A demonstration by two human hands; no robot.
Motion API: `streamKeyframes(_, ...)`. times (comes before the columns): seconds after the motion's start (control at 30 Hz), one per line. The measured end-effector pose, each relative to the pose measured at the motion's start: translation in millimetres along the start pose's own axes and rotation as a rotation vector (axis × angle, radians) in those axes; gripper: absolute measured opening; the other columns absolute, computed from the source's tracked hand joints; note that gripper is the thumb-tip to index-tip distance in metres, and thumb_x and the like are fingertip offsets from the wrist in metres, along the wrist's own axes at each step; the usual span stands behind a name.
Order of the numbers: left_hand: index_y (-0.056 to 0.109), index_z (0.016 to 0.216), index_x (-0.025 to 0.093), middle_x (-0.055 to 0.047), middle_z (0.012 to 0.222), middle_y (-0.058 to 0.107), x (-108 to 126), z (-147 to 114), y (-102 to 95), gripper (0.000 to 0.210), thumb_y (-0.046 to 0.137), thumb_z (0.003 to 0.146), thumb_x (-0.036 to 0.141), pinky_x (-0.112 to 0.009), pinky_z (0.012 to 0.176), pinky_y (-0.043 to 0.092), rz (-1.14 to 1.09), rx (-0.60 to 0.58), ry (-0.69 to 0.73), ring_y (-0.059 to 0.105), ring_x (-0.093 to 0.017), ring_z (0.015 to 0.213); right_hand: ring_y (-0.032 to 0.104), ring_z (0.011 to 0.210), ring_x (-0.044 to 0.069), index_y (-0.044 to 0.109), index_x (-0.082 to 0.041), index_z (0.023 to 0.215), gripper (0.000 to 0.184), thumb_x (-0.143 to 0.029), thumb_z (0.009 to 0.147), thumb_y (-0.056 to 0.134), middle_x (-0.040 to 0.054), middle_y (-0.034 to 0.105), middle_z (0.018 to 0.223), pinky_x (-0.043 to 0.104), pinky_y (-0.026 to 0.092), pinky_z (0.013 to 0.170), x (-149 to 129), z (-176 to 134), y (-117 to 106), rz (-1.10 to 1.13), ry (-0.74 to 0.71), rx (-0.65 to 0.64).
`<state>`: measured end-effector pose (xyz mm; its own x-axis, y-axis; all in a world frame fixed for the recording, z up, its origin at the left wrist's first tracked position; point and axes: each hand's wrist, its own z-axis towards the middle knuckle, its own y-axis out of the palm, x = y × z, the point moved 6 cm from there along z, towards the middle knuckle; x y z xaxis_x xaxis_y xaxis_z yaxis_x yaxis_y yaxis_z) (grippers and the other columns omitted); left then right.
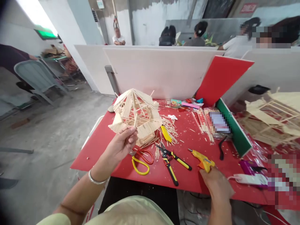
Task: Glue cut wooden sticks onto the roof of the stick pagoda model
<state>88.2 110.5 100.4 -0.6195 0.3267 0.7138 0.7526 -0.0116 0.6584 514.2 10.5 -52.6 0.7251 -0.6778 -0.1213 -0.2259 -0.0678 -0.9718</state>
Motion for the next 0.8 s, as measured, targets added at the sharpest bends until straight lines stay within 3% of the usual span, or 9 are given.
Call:
streamKeyframes(0.13,0.059,0.08,0.014,0.004,0.069,0.055,12.8,19.8,-5.3,0.029,0.083,0.068,0.024,-0.013,0.039,0.03,-0.037,-0.026,0.021,0.044,-0.001,0.049,0.069,0.094,0.038,0.068,-0.017,0.113,0.054,-0.052,0.075,0.052,0.0203,0.073,0.096,0.045,0.051,0.075,-7.8,-8.6,-7.1,0.141,-0.015,-0.022)
streamKeyframes(0.3,0.058,0.079,0.013,0.003,0.067,0.055,24.5,30.6,-9.9,0.029,0.084,0.066,0.019,-0.012,0.04,0.03,-0.07,-0.02,0.017,0.045,-0.001,0.05,0.068,0.084,0.028,0.063,-0.02,0.122,0.061,-0.053,0.072,0.062,0.0074,0.073,0.088,0.036,0.051,0.075,-43.2,-42.1,-55.6,0.66,-0.037,0.171)
streamKeyframes(0.4,0.057,0.074,0.012,0.003,0.064,0.054,31.4,31.8,-9.9,0.03,0.085,0.064,0.018,-0.012,0.04,0.031,-0.061,-0.003,0.029,0.046,-0.002,0.049,0.062,0.068,0.018,0.065,-0.022,0.116,0.055,-0.049,0.069,0.072,-0.0002,0.069,0.079,0.028,0.049,0.066,-80.5,-61.1,-83.1,0.988,-0.172,0.162)
streamKeyframes(0.53,0.058,0.073,0.012,0.003,0.063,0.054,36.4,33.0,-6.6,0.029,0.085,0.064,0.019,-0.012,0.039,0.032,-0.05,-0.001,0.037,0.047,-0.002,0.049,0.061,0.067,0.016,0.068,-0.019,0.106,0.043,-0.043,0.071,0.076,0.0001,0.067,0.073,0.026,0.049,0.065,-135.0,-80.5,-110.9,1.202,-0.409,0.041)
streamKeyframes(0.63,0.06,0.076,0.011,0.003,0.063,0.056,36.8,34.4,-6.7,0.028,0.085,0.064,0.019,-0.012,0.039,0.033,-0.046,0.015,0.046,0.048,-0.002,0.048,0.061,0.065,0.016,0.068,-0.019,0.101,0.035,-0.046,0.079,0.069,0.0019,0.067,0.075,0.029,0.051,0.063,-173.2,-95.0,-132.5,1.284,-0.593,0.025)
streamKeyframes(0.8,0.061,0.078,0.011,0.001,0.067,0.061,34.9,36.0,-9.5,0.027,0.084,0.066,0.021,-0.012,0.039,0.036,-0.035,0.06,0.074,0.052,-0.003,0.048,0.058,0.061,0.014,0.068,-0.02,0.087,0.036,-0.055,0.081,0.067,0.0004,0.065,0.069,0.026,0.045,0.058,-220.3,-113.5,-167.3,1.022,-0.64,0.319)
